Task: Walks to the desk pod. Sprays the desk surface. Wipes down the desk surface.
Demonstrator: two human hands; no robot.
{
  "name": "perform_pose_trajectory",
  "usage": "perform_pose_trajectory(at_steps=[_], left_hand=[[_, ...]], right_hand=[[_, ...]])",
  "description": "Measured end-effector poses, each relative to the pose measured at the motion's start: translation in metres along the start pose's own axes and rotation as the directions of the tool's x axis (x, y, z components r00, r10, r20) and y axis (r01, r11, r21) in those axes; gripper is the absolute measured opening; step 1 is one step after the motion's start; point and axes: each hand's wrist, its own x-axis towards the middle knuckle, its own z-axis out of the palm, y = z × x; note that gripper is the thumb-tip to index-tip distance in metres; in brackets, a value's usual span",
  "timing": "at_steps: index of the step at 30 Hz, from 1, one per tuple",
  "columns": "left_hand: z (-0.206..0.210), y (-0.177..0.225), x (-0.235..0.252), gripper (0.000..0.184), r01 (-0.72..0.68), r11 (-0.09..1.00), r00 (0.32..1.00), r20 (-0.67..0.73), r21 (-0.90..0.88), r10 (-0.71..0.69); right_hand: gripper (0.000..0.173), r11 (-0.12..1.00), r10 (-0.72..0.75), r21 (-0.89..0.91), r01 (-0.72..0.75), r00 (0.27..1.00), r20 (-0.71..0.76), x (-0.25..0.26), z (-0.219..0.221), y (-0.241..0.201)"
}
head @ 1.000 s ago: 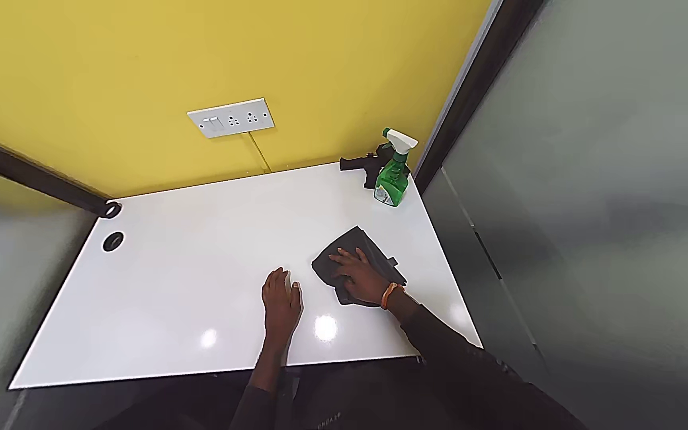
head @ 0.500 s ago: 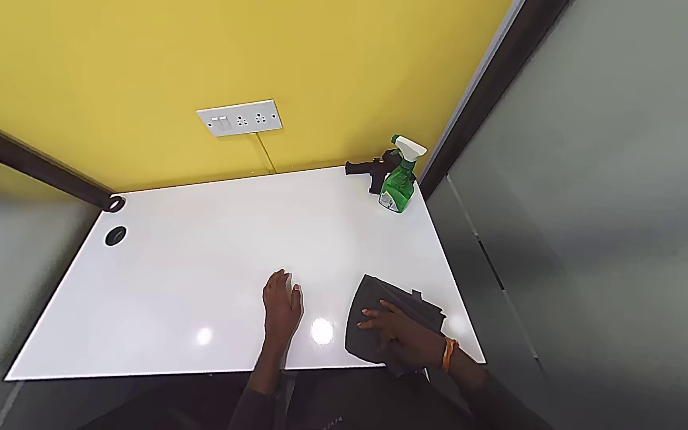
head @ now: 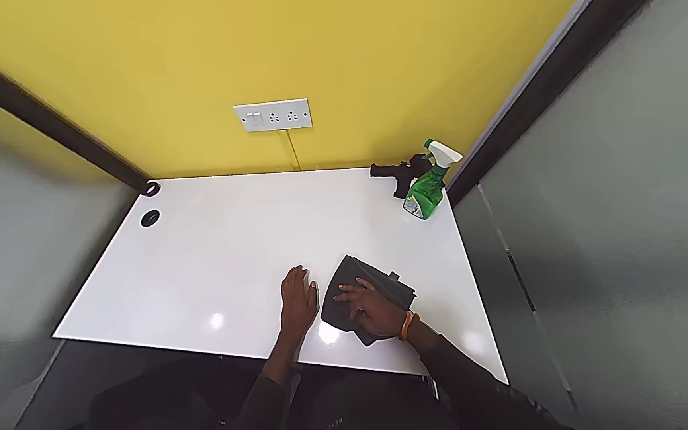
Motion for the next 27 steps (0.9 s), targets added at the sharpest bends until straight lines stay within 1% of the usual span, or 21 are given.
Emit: perform_pose_trajectory(at_steps=[2, 6, 8, 13, 18, 20, 23, 25, 27], left_hand=[[0.000, -0.001, 0.000, 0.044, 0.004, 1.000, 1.000, -0.010, -0.030, -0.004], [-0.002, -0.003, -0.001, 0.043, 0.001, 0.996, 1.000, -0.015, -0.089, -0.003], [-0.003, -0.004, -0.001, 0.043, -0.010, 0.994, 1.000, -0.013, -0.105, 0.009], [-0.004, -0.007, -0.001, 0.041, -0.027, 0.989, 1.000, -0.018, -0.144, 0.025], [-0.006, -0.008, 0.000, 0.041, -0.015, 0.986, 1.000, 0.018, -0.167, 0.019], [-0.007, -0.009, 0.000, 0.040, -0.009, 0.981, 1.000, 0.023, -0.196, 0.014], [-0.011, -0.011, 0.000, 0.039, 0.026, 0.951, 1.000, 0.018, -0.308, -0.021], [-0.024, -0.011, 0.004, 0.041, 0.064, 0.907, 0.998, 0.005, -0.417, -0.068], [-0.043, -0.019, 0.009, 0.043, 0.081, 0.892, 0.993, -0.041, -0.444, -0.110]], right_hand=[[0.021, 1.000, -0.005, -0.002, 0.005, 1.000, 0.030, -0.001, -0.002, -0.001], [0.021, 0.997, -0.054, 0.067, 0.043, 0.983, 0.178, -0.010, -0.010, -0.001], [0.022, 0.994, -0.079, 0.093, 0.061, 0.977, 0.199, -0.013, -0.011, 0.001], [0.021, 0.996, -0.053, 0.073, 0.043, 0.990, 0.129, -0.001, -0.003, -0.001], [0.020, 0.999, -0.030, 0.035, 0.030, 0.999, 0.017, 0.026, 0.010, -0.008], [0.020, 0.999, -0.022, 0.027, 0.022, 1.000, 0.004, 0.035, 0.014, -0.010], [0.022, 1.000, -0.020, 0.011, 0.020, 1.000, 0.014, 0.043, 0.017, -0.010], [0.022, 1.000, -0.016, 0.005, 0.016, 1.000, 0.020, 0.046, 0.017, -0.011], [0.021, 1.000, -0.030, -0.002, 0.030, 0.999, 0.018, 0.049, 0.019, -0.011]])
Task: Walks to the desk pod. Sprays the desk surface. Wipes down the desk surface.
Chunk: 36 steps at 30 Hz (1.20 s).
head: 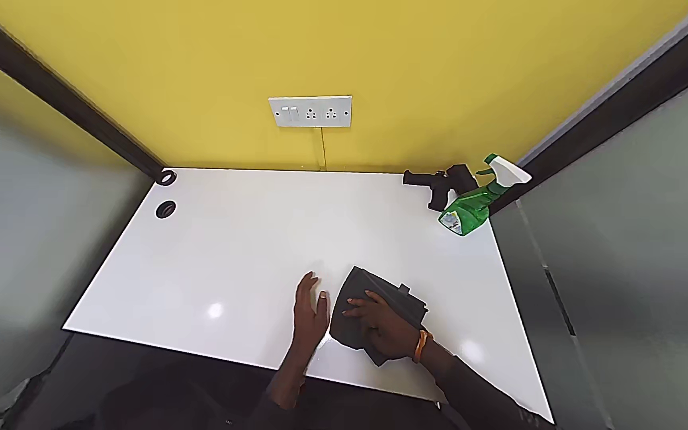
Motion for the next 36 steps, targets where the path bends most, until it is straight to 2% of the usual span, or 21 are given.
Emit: perform_pose_trajectory(at_steps=[5, 10, 12, 14, 16, 19, 23, 29, 36], left_hand=[[-0.058, -0.033, 0.014, 0.045, 0.053, 0.991, 0.984, -0.178, 0.126, -0.030], [-0.116, -0.075, 0.009, 0.046, 0.149, 0.952, 0.946, -0.319, 0.268, -0.059], [-0.135, -0.088, 0.004, 0.046, 0.184, 0.928, 0.937, -0.342, 0.323, -0.066], [-0.150, -0.102, -0.003, 0.046, 0.201, 0.904, 0.936, -0.346, 0.378, -0.063], [-0.161, -0.115, -0.008, 0.047, 0.211, 0.885, 0.939, -0.337, 0.415, -0.066], [-0.164, -0.122, -0.013, 0.047, 0.231, 0.878, 0.936, -0.342, 0.419, -0.083], [-0.159, -0.120, -0.013, 0.046, 0.238, 0.873, 0.937, -0.336, 0.426, -0.092], [-0.162, -0.121, -0.013, 0.046, 0.250, 0.899, 0.926, -0.360, 0.359, -0.113], [-0.164, -0.120, -0.012, 0.046, 0.235, 0.932, 0.909, -0.401, 0.274, -0.111]], right_hand=[[0.020, 0.999, -0.043, -0.019, 0.043, 0.999, 0.001, 0.014, 0.001, -0.001], [0.021, 0.994, -0.098, -0.034, 0.102, 0.991, 0.087, 0.044, -0.003, 0.003], [0.034, 0.992, -0.108, -0.043, 0.115, 0.985, 0.137, 0.059, -0.005, 0.005], [0.050, 0.983, -0.115, -0.126, 0.136, 0.981, 0.158, 0.076, -0.004, 0.006], [0.059, 0.966, -0.101, -0.218, 0.141, 0.978, 0.185, 0.094, -0.002, 0.006], [0.061, 0.945, -0.041, -0.308, 0.111, 0.974, 0.225, 0.121, -0.001, 0.000], [0.061, 0.928, -0.006, -0.364, 0.075, 0.983, 0.186, 0.143, 0.007, -0.002], [0.058, 0.917, 0.011, -0.397, 0.030, 0.995, 0.101, 0.151, 0.016, -0.006], [0.066, 0.872, 0.043, -0.489, 0.023, 0.991, 0.123, 0.159, 0.022, -0.013]])
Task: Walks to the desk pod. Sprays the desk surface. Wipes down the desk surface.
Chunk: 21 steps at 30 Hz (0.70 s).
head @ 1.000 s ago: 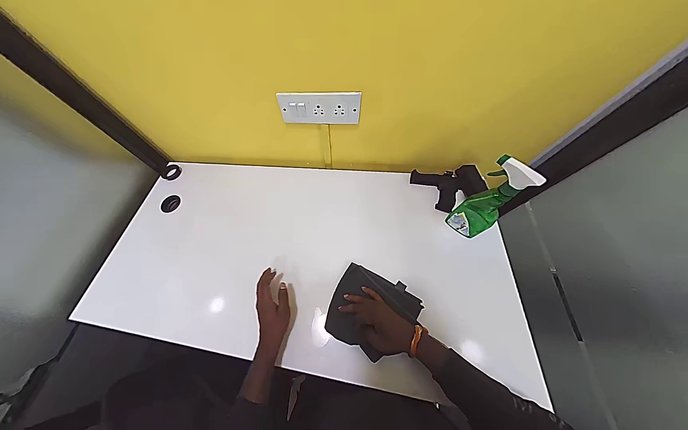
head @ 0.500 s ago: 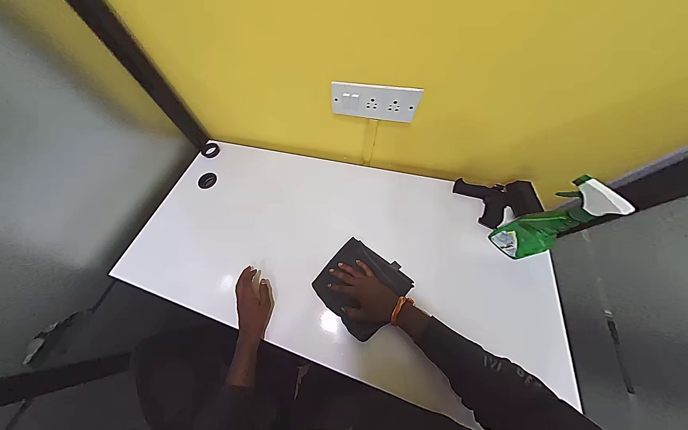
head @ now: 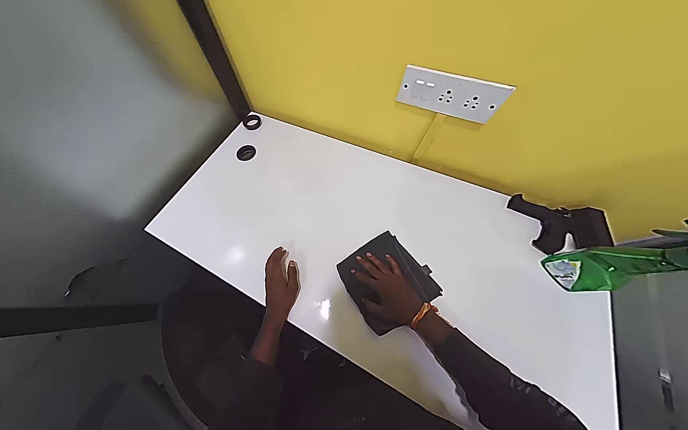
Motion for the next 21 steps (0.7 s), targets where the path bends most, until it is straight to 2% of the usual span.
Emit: perform_pose_trajectory(at_steps=[6, 12, 15, 21], left_hand=[[-0.002, -0.001, -0.001, 0.044, 0.003, 0.999, 1.000, -0.012, -0.053, -0.003], [-0.005, -0.002, -0.003, 0.044, 0.015, 0.997, 1.000, -0.025, -0.072, -0.017], [-0.005, -0.003, -0.004, 0.044, 0.015, 0.997, 0.999, -0.028, -0.075, -0.017], [-0.005, -0.003, -0.004, 0.043, 0.018, 0.998, 0.999, -0.027, -0.062, -0.020]], right_hand=[[0.069, 0.998, 0.040, -0.060, -0.037, 0.998, 0.054, 0.059, 0.000, -0.028], [0.062, 0.978, 0.204, -0.041, -0.205, 0.979, -0.028, 0.123, 0.006, -0.062], [0.057, 0.977, 0.211, -0.029, -0.212, 0.976, -0.046, 0.126, 0.008, -0.066], [0.050, 0.991, 0.132, 0.017, -0.131, 0.989, -0.064, 0.110, 0.010, -0.062]])
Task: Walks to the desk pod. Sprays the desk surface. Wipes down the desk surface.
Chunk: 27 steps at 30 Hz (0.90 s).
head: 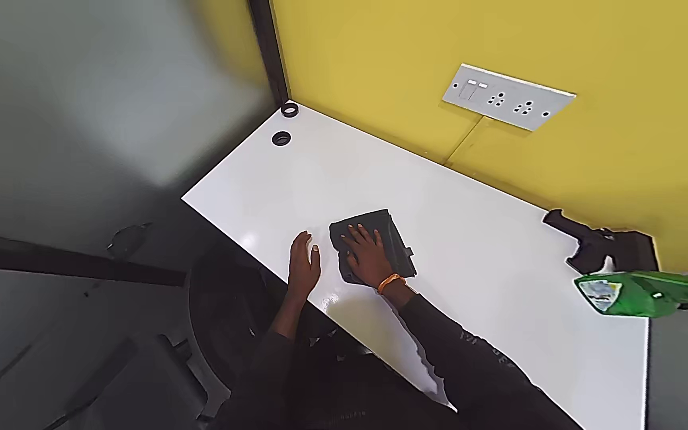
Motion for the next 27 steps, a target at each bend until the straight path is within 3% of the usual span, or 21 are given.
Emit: perform_pose_trajectory(at_steps=[16, 19, 23, 27], left_hand=[[0.001, 0.003, 0.001, 0.045, -0.049, 0.999, 0.998, 0.039, 0.022, 0.048], [0.001, 0.004, 0.000, 0.046, -0.068, 0.997, 0.996, 0.055, 0.041, 0.066], [0.002, 0.003, 0.000, 0.045, -0.078, 0.995, 0.996, 0.055, 0.064, 0.074], [0.004, 0.003, 0.001, 0.044, -0.072, 0.992, 0.996, 0.064, 0.106, 0.066]], right_hand=[[0.048, 0.967, -0.211, 0.153, 0.205, 0.977, 0.026, -0.103, 0.003, 0.021], [0.048, 0.968, -0.179, 0.188, 0.168, 0.983, 0.043, -0.139, -0.001, 0.031], [0.046, 0.975, -0.091, 0.201, 0.098, 0.995, -0.042, -0.185, 0.003, 0.042], [0.046, 0.977, -0.059, 0.199, 0.074, 0.995, -0.078, -0.200, 0.005, 0.047]])
